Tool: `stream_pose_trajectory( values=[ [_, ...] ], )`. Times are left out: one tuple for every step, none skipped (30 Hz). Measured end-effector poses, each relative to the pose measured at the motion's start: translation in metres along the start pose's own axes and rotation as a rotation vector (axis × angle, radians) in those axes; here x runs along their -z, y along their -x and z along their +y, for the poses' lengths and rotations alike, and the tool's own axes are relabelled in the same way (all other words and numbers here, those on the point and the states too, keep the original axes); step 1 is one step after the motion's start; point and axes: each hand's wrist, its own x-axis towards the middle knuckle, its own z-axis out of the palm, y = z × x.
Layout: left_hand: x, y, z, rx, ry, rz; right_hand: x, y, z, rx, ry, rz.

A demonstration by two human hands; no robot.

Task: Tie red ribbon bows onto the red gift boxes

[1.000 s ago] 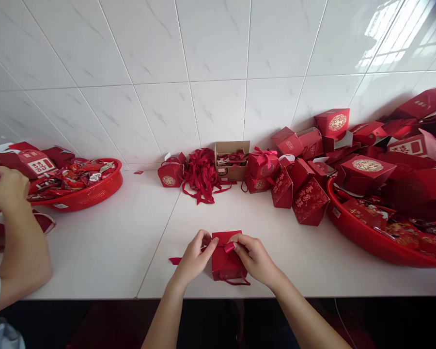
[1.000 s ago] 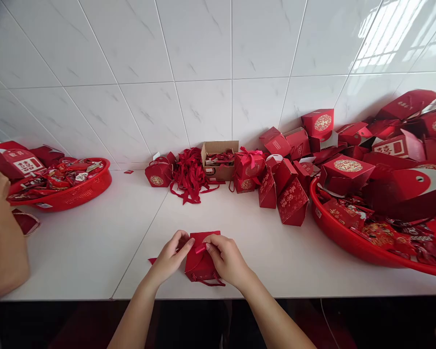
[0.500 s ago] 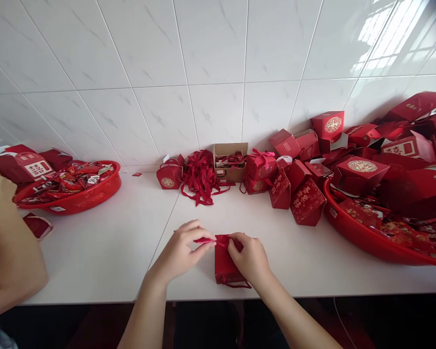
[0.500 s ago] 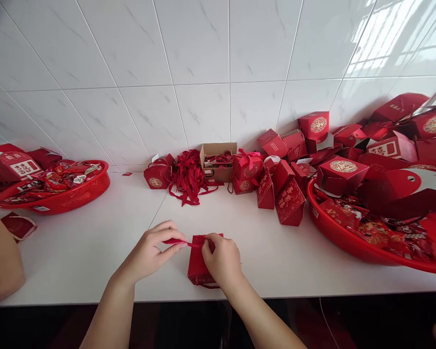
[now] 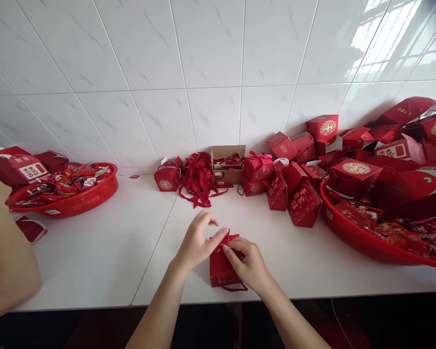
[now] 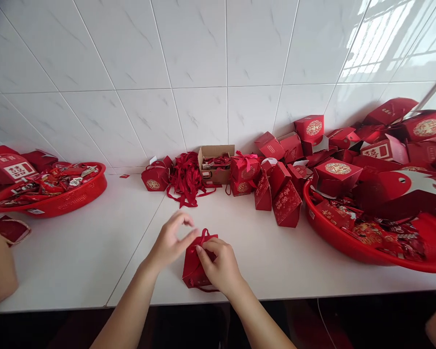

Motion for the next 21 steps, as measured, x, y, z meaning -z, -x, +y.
stream_pose_trajectory(
  values=[
    [0.002,0.011,-0.001,0.041,0.084,-0.099,0.000,0.000,0.000,0.007,-0.020,-0.007],
    [0.002,0.020,-0.003,0.078,0.141,-0.166,0.001,0.000,0.000,0.008,-0.030,-0.012],
    [0.002,0.029,-0.004,0.109,0.178,-0.202,0.001,0.001,0.001,0.006,-0.031,-0.016],
    [0.000,0.036,-0.006,0.133,0.198,-0.200,0.002,0.001,0.001,0.002,-0.026,-0.019],
    [-0.003,0.041,-0.009,0.146,0.212,-0.166,0.002,0.001,0.002,-0.005,-0.020,-0.021],
    [-0.007,0.044,-0.011,0.146,0.227,-0.123,0.001,0.002,0.002,-0.015,-0.020,-0.020],
    [-0.011,0.046,-0.013,0.133,0.248,-0.082,0.000,0.002,0.003,-0.026,-0.026,-0.018],
    [-0.015,0.048,-0.015,0.113,0.269,-0.043,-0.001,0.003,0.004,-0.038,-0.034,-0.012],
    [-0.019,0.049,-0.016,0.091,0.287,-0.004,-0.002,0.003,0.004,-0.050,-0.046,-0.002],
    [-0.023,0.050,-0.017,0.071,0.301,0.038,-0.003,0.004,0.004,-0.061,-0.062,0.015],
    [-0.026,0.051,-0.018,0.055,0.310,0.076,-0.004,0.005,0.005,-0.075,-0.082,0.035],
    [-0.029,0.052,-0.018,0.046,0.316,0.105,-0.005,0.006,0.005,-0.093,-0.105,0.055],
    [-0.032,0.053,-0.018,0.044,0.318,0.124,-0.005,0.006,0.005,-0.112,-0.128,0.073],
    [-0.034,0.054,-0.017,0.048,0.316,0.132,-0.005,0.007,0.006,-0.127,-0.147,0.089],
    [-0.036,0.055,-0.016,0.056,0.309,0.128,-0.005,0.007,0.006,-0.131,-0.156,0.099],
    [-0.037,0.055,-0.015,0.067,0.298,0.117,-0.004,0.007,0.007,-0.120,-0.152,0.108],
    [-0.038,0.055,-0.013,0.076,0.285,0.101,-0.003,0.007,0.008,-0.095,-0.137,0.113],
    [-0.039,0.054,-0.012,0.083,0.273,0.087,-0.002,0.007,0.009,-0.064,-0.115,0.119],
    [-0.039,0.053,-0.010,0.086,0.265,0.076,-0.001,0.007,0.009,-0.037,-0.089,0.124],
    [-0.040,0.052,-0.009,0.085,0.262,0.069,0.000,0.007,0.010,-0.020,-0.064,0.129],
    [-0.040,0.051,-0.008,0.080,0.262,0.066,0.001,0.008,0.011,-0.014,-0.040,0.134]
  ],
)
